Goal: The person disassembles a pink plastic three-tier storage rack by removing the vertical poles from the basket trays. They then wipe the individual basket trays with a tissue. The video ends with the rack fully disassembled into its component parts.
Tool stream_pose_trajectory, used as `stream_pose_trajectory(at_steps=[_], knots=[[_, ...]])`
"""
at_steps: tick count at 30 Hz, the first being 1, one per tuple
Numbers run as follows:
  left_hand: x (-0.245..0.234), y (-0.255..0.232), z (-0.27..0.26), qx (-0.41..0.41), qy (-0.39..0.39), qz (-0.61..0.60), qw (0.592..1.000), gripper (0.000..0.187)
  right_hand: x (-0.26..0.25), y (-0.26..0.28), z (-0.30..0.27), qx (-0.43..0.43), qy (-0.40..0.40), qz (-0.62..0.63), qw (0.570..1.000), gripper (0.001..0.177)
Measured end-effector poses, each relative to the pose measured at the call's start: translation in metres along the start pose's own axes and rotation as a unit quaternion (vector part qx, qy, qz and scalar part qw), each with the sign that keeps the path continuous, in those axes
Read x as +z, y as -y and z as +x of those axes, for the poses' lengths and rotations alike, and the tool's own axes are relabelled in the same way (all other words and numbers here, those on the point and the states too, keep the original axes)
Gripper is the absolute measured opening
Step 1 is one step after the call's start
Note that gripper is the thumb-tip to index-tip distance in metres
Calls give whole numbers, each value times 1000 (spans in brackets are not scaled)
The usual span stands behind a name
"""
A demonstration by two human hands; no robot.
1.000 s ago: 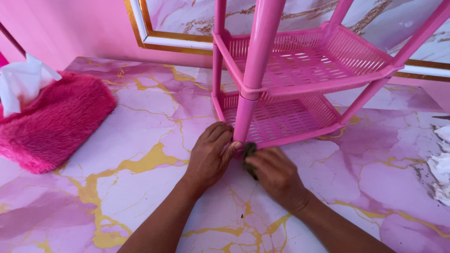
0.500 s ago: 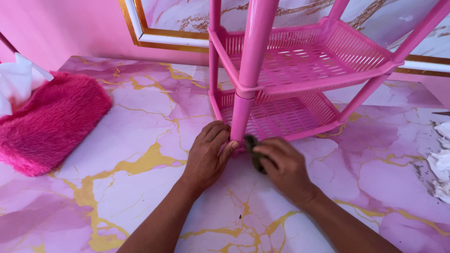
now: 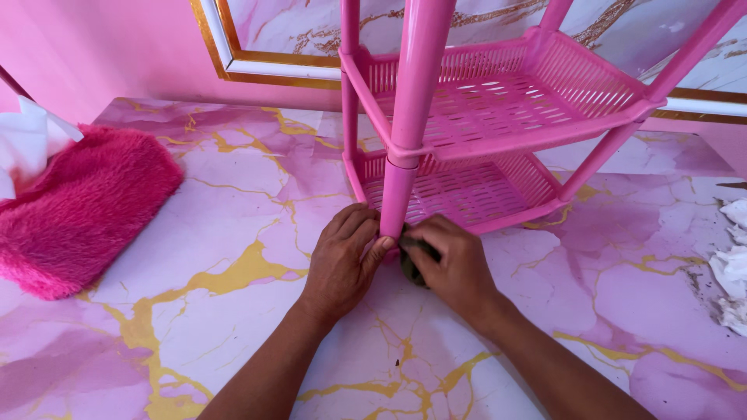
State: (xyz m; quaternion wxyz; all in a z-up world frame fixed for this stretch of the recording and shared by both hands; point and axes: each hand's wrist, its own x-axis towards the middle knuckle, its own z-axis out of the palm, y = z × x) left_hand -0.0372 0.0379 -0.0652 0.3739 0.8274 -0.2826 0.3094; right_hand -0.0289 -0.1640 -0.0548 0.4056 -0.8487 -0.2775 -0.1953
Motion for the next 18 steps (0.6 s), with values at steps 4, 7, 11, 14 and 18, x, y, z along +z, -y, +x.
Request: stream_pose_trajectory(at_steps=[4,7,11,14,18], knots=[[2,-1,-1,1,-14,-1,1000,28,-3,-2,-16,-80,-14,-39,996,20],[3,0,0,0,-18,2,1000,27,-8,-12,-7,-39,-39,-88,995,20],[4,0,-1,7,-22,0,1000,26,-4,-7,-11,-9,-7,-23,1000,25],[2,2,2,12,-19,13,1000,23,10,10,-39,-27,20,-27,999,28],[4,0,-1,2,-16,20,1000,22,18,5,-67,-109,115,-55,986,39]])
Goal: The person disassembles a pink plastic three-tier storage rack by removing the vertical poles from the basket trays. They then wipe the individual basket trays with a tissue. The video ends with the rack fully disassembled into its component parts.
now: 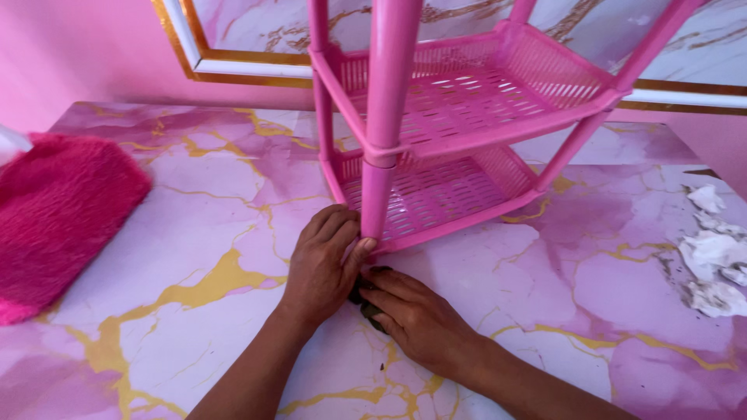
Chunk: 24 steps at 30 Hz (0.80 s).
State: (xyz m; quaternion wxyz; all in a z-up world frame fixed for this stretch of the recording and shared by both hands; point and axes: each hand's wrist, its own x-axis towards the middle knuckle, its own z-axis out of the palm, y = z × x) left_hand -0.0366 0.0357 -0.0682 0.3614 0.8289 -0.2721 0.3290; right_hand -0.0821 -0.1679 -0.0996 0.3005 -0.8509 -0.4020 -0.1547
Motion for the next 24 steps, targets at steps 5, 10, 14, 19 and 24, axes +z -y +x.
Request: stream_pose_trajectory(at_steps=[5,10,14,19,24], knots=[[-2,3,1,1,14,9,1000,25,-37,-55,-19,64,-44,-90,993,38],[-5,5,4,19,49,22,998,44,-102,-95,-45,237,-205,-44,949,30],[0,4,1,20,65,31,997,61,-119,-108,-30,145,-259,-207,932,33],[3,0,2,-16,83,-7,996,58,-75,-84,-6,121,-211,-170,955,36],[2,-2,4,-18,86,-11,996,55,-63,-74,-8,7,-163,-144,976,43]])
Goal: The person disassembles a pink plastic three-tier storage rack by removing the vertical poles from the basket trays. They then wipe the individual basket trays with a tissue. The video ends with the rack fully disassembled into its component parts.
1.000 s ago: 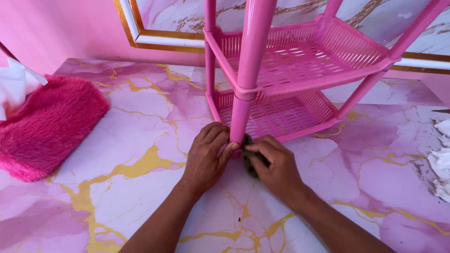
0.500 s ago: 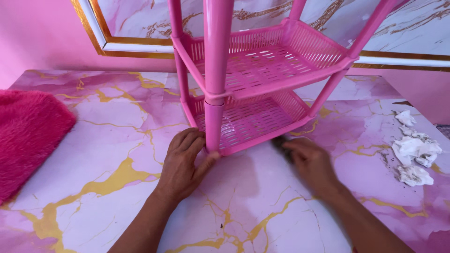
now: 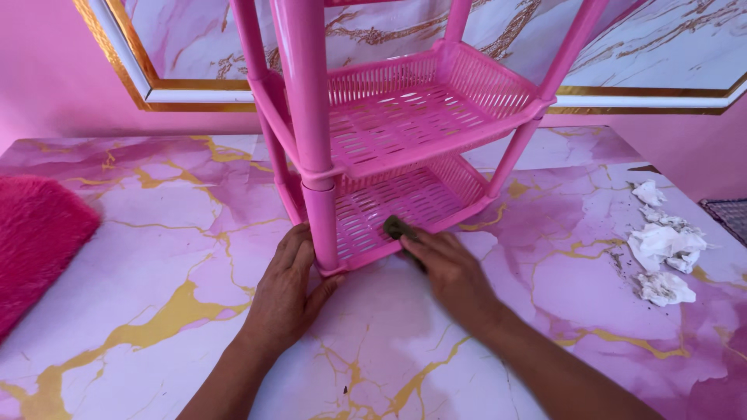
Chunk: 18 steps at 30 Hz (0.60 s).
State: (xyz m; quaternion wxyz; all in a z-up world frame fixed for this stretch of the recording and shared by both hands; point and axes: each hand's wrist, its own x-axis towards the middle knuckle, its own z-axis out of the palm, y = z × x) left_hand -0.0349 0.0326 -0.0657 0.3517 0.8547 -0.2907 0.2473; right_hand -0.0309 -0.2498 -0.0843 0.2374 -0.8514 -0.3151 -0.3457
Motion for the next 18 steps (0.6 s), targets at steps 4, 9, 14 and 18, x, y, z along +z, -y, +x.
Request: stream_pose_trajectory(at_steps=[4,9,14,18], knots=[[1,0,0,15,-9,-1,1000,52,-26,-34,15,124,-24,-72,989,36],[3,1,1,29,-14,12,999,49,1,-16,9,75,-29,-73,994,33],[4,3,1,34,-15,39,999,46,25,12,5,-13,18,36,999,40],[7,3,-2,17,-2,62,998,48,-6,-26,28,115,-23,-19,993,36]])
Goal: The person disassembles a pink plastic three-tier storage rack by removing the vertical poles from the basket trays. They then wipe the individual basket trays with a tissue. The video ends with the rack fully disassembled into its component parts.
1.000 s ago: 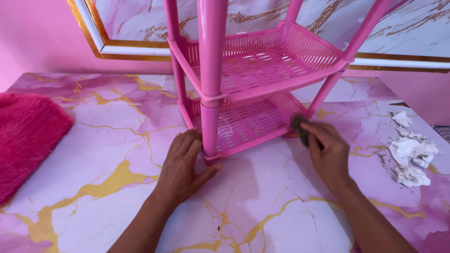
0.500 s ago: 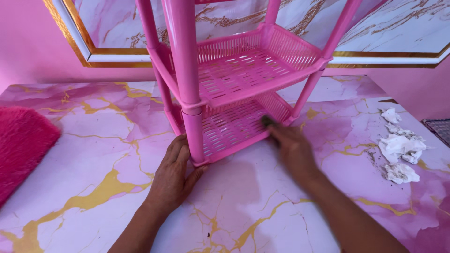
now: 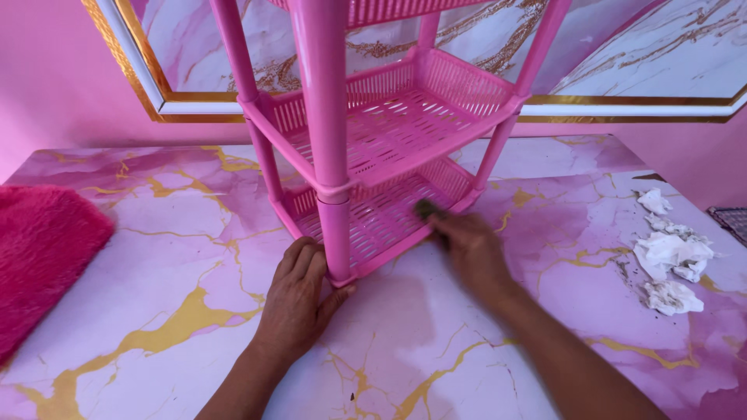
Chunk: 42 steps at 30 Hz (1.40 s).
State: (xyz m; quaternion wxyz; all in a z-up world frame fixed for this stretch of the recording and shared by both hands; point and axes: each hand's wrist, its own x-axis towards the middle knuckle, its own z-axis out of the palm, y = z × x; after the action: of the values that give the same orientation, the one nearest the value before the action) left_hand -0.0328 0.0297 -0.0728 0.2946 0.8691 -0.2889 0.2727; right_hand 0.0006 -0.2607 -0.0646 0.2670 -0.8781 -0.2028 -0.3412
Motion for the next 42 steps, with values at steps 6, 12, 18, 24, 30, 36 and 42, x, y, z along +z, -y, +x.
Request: stream_pose_trajectory(at_steps=[6,12,18,24,30,36,42], knots=[[5,-4,-2,17,-14,29,999,50,25,13,-7,-42,-7,23,999,37],[8,-5,-5,33,-32,48,998,51,36,38,-25,-109,30,67,991,37],[21,-18,-6,24,-42,79,996,55,18,6,5,28,-24,36,999,38],[20,-29,-1,-17,-21,56,998,52,32,44,-33,-65,64,125,988,45],[-6,16,-2,-43,-210,-49,976,48,18,31,-10,42,46,102,993,41],[7,80,16,-227,-167,-281,917,73,30,43,-29,-49,67,125,989,40],[0,92,2,-213,-77,-301,926,78,28,28,-9,49,21,119,991,38]])
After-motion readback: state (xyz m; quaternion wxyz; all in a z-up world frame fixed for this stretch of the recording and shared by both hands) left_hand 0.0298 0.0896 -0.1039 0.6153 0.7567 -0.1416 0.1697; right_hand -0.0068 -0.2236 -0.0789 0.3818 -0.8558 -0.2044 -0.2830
